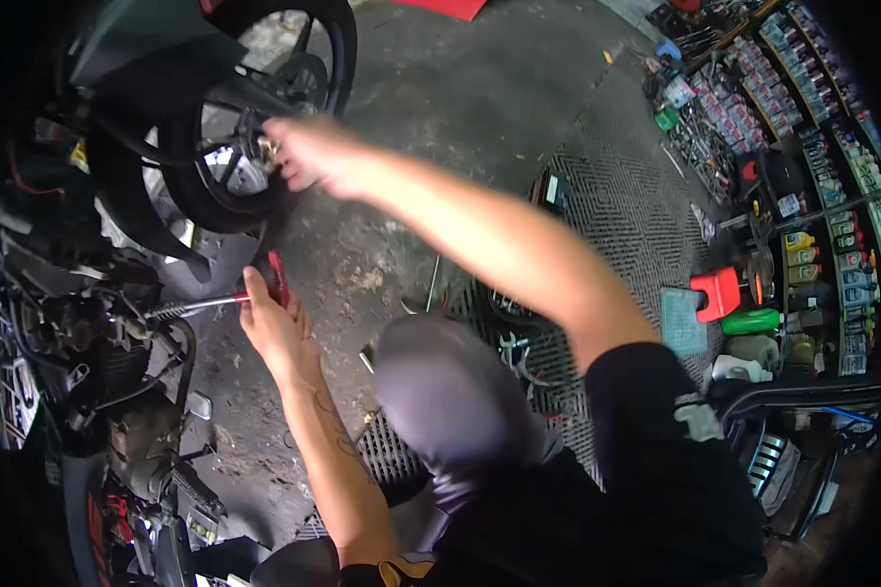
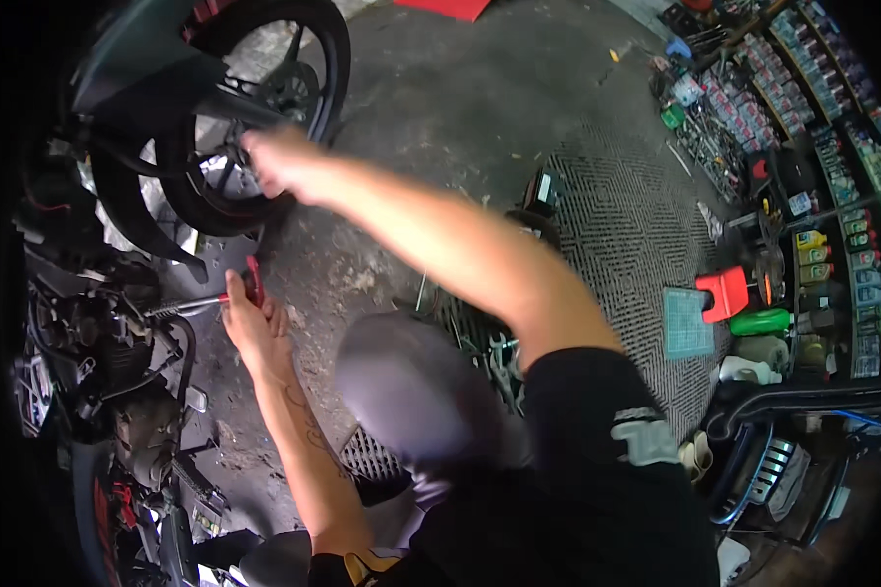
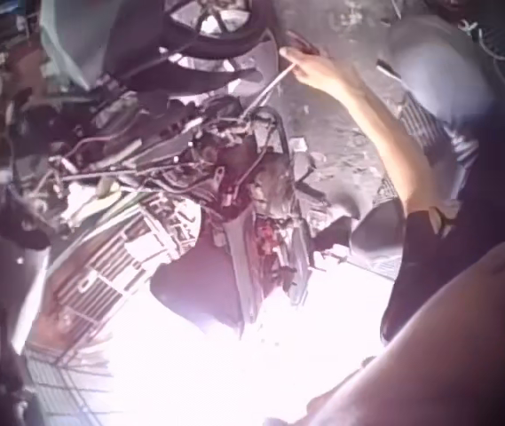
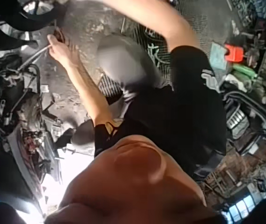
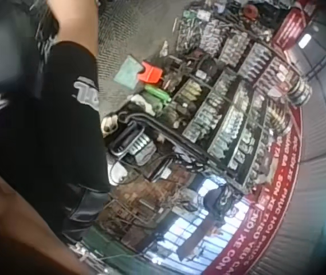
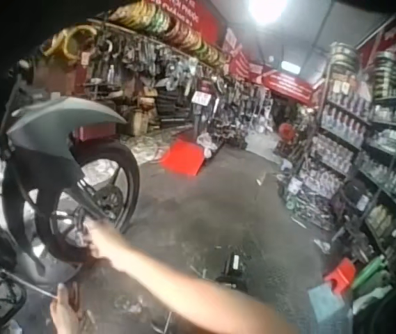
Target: Inspecting and replacing a spark plug on a motorcycle engine.
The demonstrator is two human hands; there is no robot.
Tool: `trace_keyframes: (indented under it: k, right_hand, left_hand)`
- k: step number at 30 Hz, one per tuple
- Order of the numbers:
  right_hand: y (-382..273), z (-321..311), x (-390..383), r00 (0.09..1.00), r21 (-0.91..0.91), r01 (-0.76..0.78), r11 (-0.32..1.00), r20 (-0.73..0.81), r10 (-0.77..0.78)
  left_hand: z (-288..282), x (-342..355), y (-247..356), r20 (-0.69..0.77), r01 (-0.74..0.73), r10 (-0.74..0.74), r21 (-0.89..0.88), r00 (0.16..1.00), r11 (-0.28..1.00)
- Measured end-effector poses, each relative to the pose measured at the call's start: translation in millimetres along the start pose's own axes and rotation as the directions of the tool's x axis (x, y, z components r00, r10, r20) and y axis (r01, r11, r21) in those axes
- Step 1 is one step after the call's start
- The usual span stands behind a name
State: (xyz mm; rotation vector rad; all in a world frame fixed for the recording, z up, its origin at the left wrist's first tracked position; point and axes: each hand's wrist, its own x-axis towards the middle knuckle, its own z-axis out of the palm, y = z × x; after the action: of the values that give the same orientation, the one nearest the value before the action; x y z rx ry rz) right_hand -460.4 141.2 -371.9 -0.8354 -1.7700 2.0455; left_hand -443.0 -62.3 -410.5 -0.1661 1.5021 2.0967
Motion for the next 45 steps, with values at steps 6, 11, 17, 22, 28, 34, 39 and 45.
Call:
trace_keyframes:
  k: [6,11,17,22,28,34,39,45]
  right_hand:
    - [74,-217,-102,0.968,-0.654,-0.230,0.721,-0.077,0.238]
    - [200,-307,-214,0.882,-0.794,-0.456,0.401,-0.344,0.322]
    - [233,-278,-253,0.948,-0.817,-0.288,0.500,-0.171,0.267]
    - [232,-315,-224,0.939,-0.890,-0.229,0.395,-0.094,0.332]
    - [248,-369,-194,0.930,-0.897,-0.336,0.287,-0.364,-0.049]
    - [235,-289,-175,0.776,-0.790,-0.605,0.099,-0.556,0.299]
    - [244,-319,-170,0.685,-0.720,-0.671,0.178,-0.509,0.521]
    - [247,-379,-198,0.738,-0.642,-0.670,0.373,-0.523,0.426]
  left_hand:
    - [-13,0,8,0.077,0.071,-0.069,-0.033,0.995,0.997]
    - [-10,1,-2,0.076,0.091,-0.088,-0.032,0.993,0.995]
    - [-14,7,-9,0.039,0.062,-0.062,-0.001,0.997,0.998]
    - [-16,12,-10,0.087,0.063,-0.060,-0.038,0.994,0.997]
    - [-18,11,-11,0.124,0.047,-0.042,-0.038,0.991,0.998]
    - [-21,9,-11,0.102,0.053,-0.050,-0.030,0.994,0.998]
    - [-20,7,-12,0.093,0.064,-0.063,-0.015,0.994,0.998]
    - [-22,7,-13,0.096,0.057,-0.056,-0.004,0.994,0.998]
